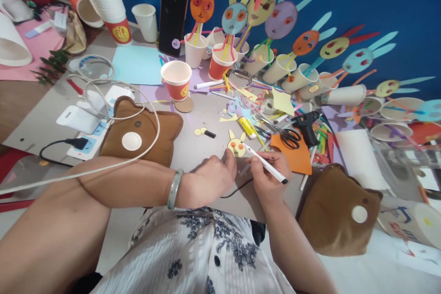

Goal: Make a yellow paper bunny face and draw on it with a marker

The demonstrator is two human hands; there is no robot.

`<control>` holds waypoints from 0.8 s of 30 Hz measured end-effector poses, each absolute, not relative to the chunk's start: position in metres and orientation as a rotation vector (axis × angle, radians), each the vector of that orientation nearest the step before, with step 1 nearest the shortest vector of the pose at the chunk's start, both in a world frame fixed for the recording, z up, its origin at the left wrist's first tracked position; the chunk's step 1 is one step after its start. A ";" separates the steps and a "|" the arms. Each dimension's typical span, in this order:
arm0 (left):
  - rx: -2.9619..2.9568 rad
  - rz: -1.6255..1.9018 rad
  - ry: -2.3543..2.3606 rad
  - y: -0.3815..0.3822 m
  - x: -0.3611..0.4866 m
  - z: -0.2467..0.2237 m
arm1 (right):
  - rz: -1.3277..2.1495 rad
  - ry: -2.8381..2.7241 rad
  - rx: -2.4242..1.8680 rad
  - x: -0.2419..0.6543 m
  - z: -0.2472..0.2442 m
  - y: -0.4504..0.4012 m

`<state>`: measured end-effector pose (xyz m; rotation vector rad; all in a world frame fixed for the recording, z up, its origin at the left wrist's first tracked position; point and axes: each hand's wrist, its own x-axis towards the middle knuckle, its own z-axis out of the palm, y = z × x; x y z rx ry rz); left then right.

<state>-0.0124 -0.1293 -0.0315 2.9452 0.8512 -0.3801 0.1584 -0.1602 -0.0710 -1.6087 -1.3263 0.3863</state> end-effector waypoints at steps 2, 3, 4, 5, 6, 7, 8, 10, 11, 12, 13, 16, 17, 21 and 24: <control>2.937 -0.432 0.819 -0.128 -0.012 -0.027 | 0.381 -1.327 -1.612 0.159 -0.072 -0.160; 2.929 -0.458 0.801 -0.127 -0.012 -0.025 | 0.380 -1.329 -1.614 0.159 -0.072 -0.160; 2.920 -0.470 0.793 -0.127 -0.012 -0.024 | 0.381 -1.332 -1.612 0.159 -0.072 -0.159; 2.914 -0.467 0.798 -0.126 -0.012 -0.023 | 0.378 -1.334 -1.607 0.159 -0.072 -0.159; 2.913 -0.456 0.811 -0.126 -0.012 -0.022 | 0.370 -1.334 -1.602 0.159 -0.072 -0.159; 2.915 -0.447 0.824 -0.126 -0.012 -0.023 | 0.360 -1.333 -1.600 0.159 -0.071 -0.158; 2.921 -0.440 0.835 -0.126 -0.012 -0.023 | 0.352 -1.331 -1.596 0.158 -0.071 -0.158; 2.938 -0.443 0.827 -0.127 -0.012 -0.027 | 0.354 -1.329 -1.580 0.157 -0.070 -0.158; 2.947 -0.441 0.820 -0.128 -0.012 -0.030 | 0.354 -1.330 -1.574 0.157 -0.069 -0.157; 2.959 -0.438 0.814 -0.129 -0.012 -0.033 | 0.352 -1.333 -1.571 0.156 -0.069 -0.157; 2.977 -0.425 0.810 -0.129 -0.011 -0.037 | 0.349 -1.338 -1.572 0.156 -0.069 -0.157; 3.030 -0.366 0.811 -0.131 -0.012 -0.045 | 0.341 -1.355 -1.587 0.155 -0.069 -0.156; 3.029 -0.351 0.817 -0.131 -0.012 -0.046 | 0.350 -1.366 -1.587 0.154 -0.068 -0.156; 2.967 -0.384 0.825 -0.129 -0.016 -0.035 | 0.367 -1.430 -1.566 0.151 -0.065 -0.154; 2.928 -0.437 0.801 -0.126 -0.018 -0.023 | 0.327 -1.472 -1.575 0.149 -0.063 -0.152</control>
